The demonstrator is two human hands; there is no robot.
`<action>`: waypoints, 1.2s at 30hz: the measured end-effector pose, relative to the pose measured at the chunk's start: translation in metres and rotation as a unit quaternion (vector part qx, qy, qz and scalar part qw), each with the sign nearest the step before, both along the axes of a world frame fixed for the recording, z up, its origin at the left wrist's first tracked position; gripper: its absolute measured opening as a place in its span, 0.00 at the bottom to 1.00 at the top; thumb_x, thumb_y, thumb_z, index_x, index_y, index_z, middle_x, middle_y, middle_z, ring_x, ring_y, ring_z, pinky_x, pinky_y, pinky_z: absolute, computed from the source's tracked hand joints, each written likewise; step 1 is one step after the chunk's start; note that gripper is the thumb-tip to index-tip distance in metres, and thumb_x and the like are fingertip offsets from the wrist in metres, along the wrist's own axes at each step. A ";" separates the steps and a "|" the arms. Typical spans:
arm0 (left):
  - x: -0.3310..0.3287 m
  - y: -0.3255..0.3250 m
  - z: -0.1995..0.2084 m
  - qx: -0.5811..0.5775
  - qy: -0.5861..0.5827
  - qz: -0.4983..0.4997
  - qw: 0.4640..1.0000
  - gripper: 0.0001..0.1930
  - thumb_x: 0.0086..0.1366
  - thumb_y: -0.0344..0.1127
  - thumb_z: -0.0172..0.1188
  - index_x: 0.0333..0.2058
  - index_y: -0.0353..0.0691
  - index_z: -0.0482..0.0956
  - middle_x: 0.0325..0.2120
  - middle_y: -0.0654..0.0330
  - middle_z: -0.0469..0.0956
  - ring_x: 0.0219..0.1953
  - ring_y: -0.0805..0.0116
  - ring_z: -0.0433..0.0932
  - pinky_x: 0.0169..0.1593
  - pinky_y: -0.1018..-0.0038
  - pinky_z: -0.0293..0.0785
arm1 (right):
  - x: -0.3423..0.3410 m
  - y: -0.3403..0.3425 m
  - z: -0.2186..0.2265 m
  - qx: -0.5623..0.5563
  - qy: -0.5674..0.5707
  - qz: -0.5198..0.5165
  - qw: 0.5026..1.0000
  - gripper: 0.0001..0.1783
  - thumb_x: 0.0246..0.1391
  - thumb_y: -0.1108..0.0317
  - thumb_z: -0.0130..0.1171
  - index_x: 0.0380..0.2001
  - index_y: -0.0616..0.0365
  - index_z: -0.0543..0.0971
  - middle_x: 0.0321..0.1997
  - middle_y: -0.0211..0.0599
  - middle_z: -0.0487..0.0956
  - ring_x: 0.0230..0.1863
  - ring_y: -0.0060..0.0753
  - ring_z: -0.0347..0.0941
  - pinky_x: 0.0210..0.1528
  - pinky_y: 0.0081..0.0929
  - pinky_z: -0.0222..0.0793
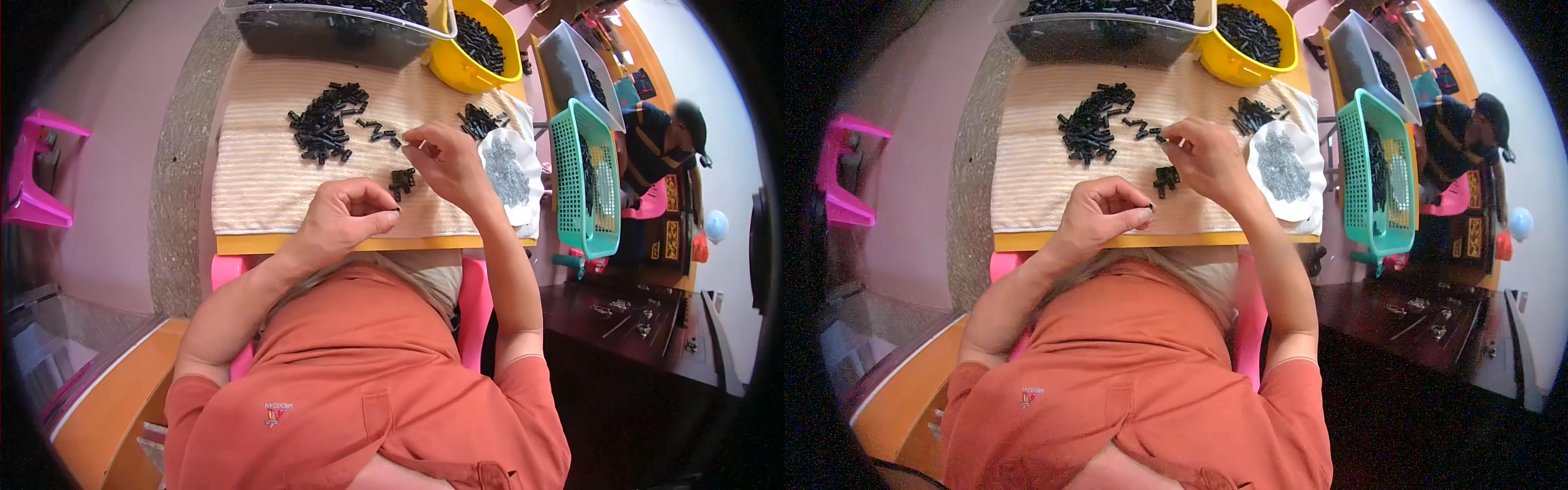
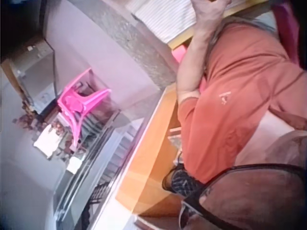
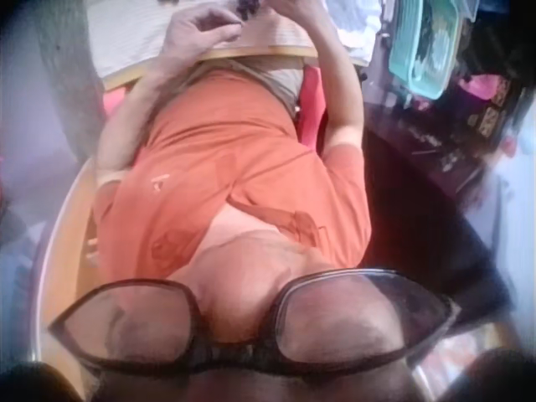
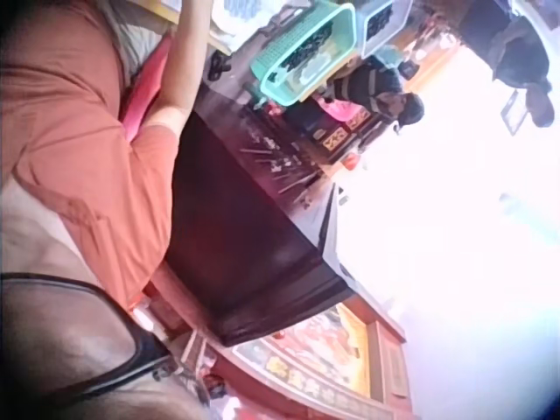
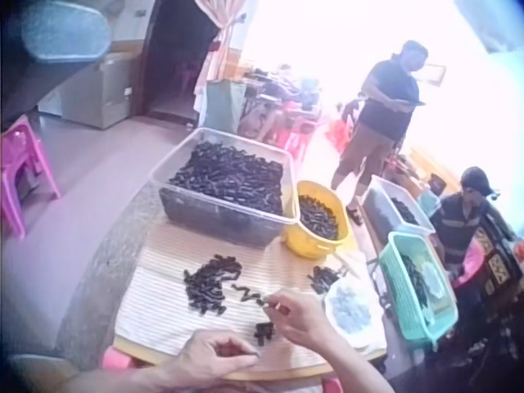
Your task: The person assembles components by picking small metal pins from a plate and inserting them into black plastic pieces by hand.
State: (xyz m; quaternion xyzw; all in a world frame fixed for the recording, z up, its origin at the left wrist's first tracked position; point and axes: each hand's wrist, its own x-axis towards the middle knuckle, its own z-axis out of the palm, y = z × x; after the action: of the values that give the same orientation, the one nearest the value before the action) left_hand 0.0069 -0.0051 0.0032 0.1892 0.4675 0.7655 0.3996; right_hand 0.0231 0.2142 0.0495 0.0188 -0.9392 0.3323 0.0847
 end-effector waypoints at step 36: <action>-0.001 -0.001 0.008 -0.016 -0.001 0.055 0.998 0.04 0.62 0.23 0.64 0.36 0.33 0.80 0.29 0.63 0.81 0.31 0.78 0.78 0.37 0.80 0.76 | 0.050 0.086 0.026 0.184 -0.029 -0.105 0.977 0.12 0.52 0.68 0.65 0.40 0.59 0.83 0.36 0.41 0.81 0.33 0.40 0.78 0.40 0.33 0.72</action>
State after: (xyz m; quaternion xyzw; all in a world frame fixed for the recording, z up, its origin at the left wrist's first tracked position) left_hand 0.0063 -0.0058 0.0113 0.1555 0.4889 0.7792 0.3602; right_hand 0.0732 0.3007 0.0758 -0.0745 -0.9830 0.1432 0.0870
